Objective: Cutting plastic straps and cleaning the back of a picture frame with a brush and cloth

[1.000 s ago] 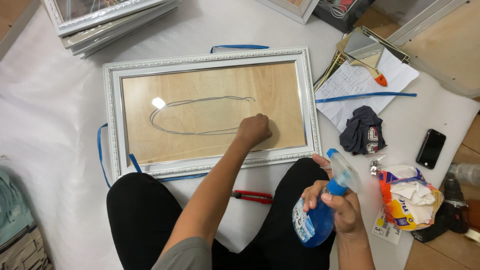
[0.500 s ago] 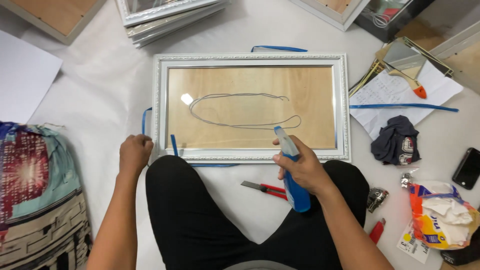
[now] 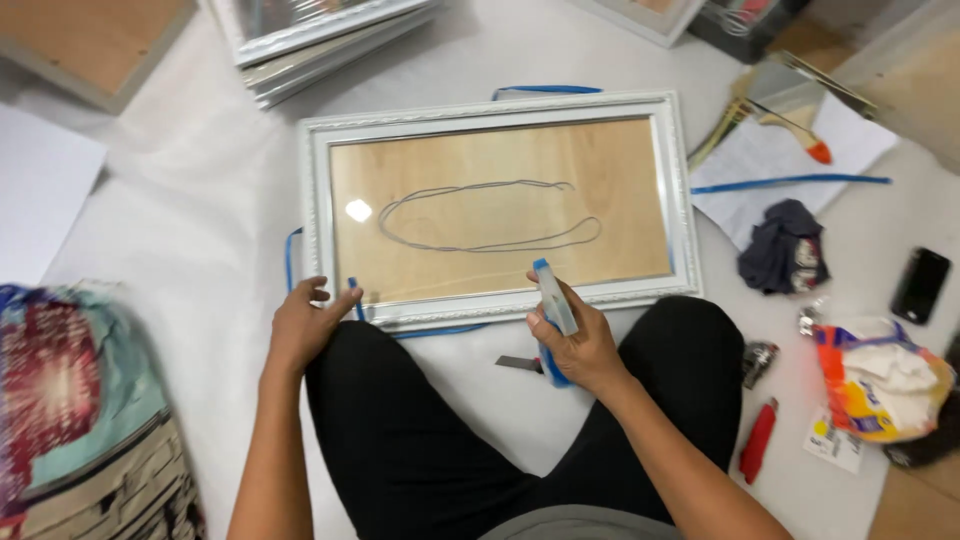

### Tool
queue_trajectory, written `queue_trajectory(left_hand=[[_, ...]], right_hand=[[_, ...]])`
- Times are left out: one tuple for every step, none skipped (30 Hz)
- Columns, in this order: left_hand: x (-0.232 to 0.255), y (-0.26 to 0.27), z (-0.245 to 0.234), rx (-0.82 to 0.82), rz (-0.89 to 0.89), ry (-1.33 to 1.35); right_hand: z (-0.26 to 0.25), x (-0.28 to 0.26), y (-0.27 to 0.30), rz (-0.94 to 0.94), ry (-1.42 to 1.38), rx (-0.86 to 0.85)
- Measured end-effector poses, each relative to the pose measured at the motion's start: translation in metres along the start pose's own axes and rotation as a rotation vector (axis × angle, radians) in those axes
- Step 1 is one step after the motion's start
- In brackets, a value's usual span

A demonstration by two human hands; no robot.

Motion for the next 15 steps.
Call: queue_trajectory(left_hand=[[0.009,0.001,0.014,-0.177,0.005,-0.083],[0.017,0.002,0.014,-0.199,0.030,-0.089],[0.024,0.004,0.018,-0.284,0.018,-0.033],[0.027,0.008,0.019,-0.362,-0.001,0.022],[0.023,0.004,0.026,-0.377,0.015,0.015],[0.014,0.000,0.028,-0.354,-0.033,0.093],[0.004,-0.004,0.030,-0.331,-0.082,0.170],[-0.007,-0.006,0.032,-0.336,-0.074,0.167],[-0.019,-0.010,0.031,-0.286,-0.074,0.205],[-0.039,-0.009,0.023,-0.219,-0.086,0.246],[-0.079,-0.019,0.035,-0.207,-0.090,0.248],[-0.120,-0.028,0.042,-0.162,-0.071,0.152],[-0.161,-0.037,0.049,-0.117,-0.053,0.056],[-0.152,-0.011,0.049,-0.105,-0.062,0.059],[-0.146,0.014,0.048,-0.052,-0.121,0.120]], right_hand=[[-0.010,-0.003,0.003,-0.073,0.029,0.046],[-0.023,-0.005,0.003,-0.064,0.035,0.077],[-0.035,-0.011,0.003,-0.118,0.029,0.098],[-0.046,-0.018,0.003,-0.175,0.020,0.110],[-0.057,-0.015,0.001,-0.170,0.024,0.132],[-0.064,-0.016,0.000,-0.214,0.046,0.130],[-0.072,-0.017,-0.002,-0.257,0.069,0.127],[-0.080,-0.019,0.000,-0.258,0.071,0.137],[-0.088,-0.022,0.002,-0.266,0.080,0.152],[-0.091,-0.025,0.002,-0.280,0.083,0.148],[-0.094,-0.026,0.004,-0.287,0.077,0.139],[-0.097,-0.025,0.005,-0.261,0.073,0.143],[-0.100,-0.024,0.006,-0.235,0.070,0.148],[-0.097,-0.034,0.007,-0.241,0.065,0.134],[-0.094,-0.034,0.008,-0.097,0.056,0.108]])
Point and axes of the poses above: each hand's wrist, its own y-axis away from the middle knuckle, its own z-axis out of the palm, x = y × z, the point moved 7 cm from there along -y, towards the middle knuckle, and after that the axes turned 1 degree about -z, right-handed, at the moved point
